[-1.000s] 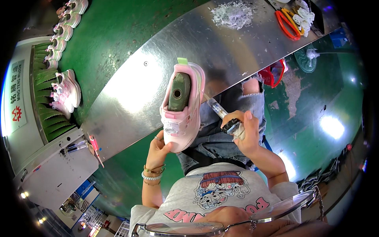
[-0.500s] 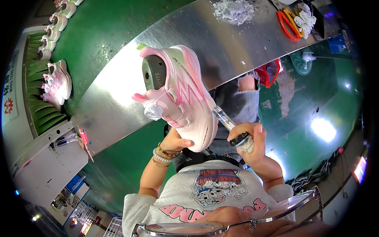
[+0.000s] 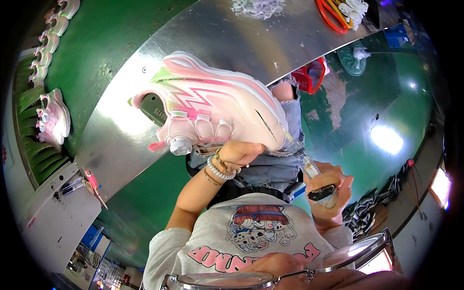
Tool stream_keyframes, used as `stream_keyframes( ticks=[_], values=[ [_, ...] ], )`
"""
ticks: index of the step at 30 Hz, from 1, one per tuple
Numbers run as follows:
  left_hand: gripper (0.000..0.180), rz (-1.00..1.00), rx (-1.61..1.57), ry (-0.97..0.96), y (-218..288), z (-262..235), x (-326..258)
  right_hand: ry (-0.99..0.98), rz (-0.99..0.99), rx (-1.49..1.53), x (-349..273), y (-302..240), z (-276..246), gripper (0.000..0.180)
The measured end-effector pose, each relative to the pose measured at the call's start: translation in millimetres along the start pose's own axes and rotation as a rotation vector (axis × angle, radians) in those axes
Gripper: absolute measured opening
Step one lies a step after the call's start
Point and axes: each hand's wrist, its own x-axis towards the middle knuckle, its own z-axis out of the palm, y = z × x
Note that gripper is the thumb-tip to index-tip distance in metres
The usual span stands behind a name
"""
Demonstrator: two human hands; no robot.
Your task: The person applies liquid from a syringe onto the edges of pink and white sneakers, handling one shoe at a time from a conveyor belt and placing them back after finishing.
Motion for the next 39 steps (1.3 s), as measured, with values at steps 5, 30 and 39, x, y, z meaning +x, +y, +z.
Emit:
stream_keyframes(
  ticks=[5,30,39],
  values=[
    [0.09,0.081,-0.03,-0.084,-3.2,9.7,33.5,0.152,-0.043,-0.099,-3.5,0.0,-1.0,0.069],
    [0.029,0.043,-0.315,0.344,39.1,111.2,45.5,0.164,-0.584,-0.262,25.4,31.1,20.0,0.05],
    [0.027,0.051,-0.143,0.37,71.9,95.3,50.5,0.37,-0.456,-0.392,-0.2,25.4,20.1,0.059]
  ],
)
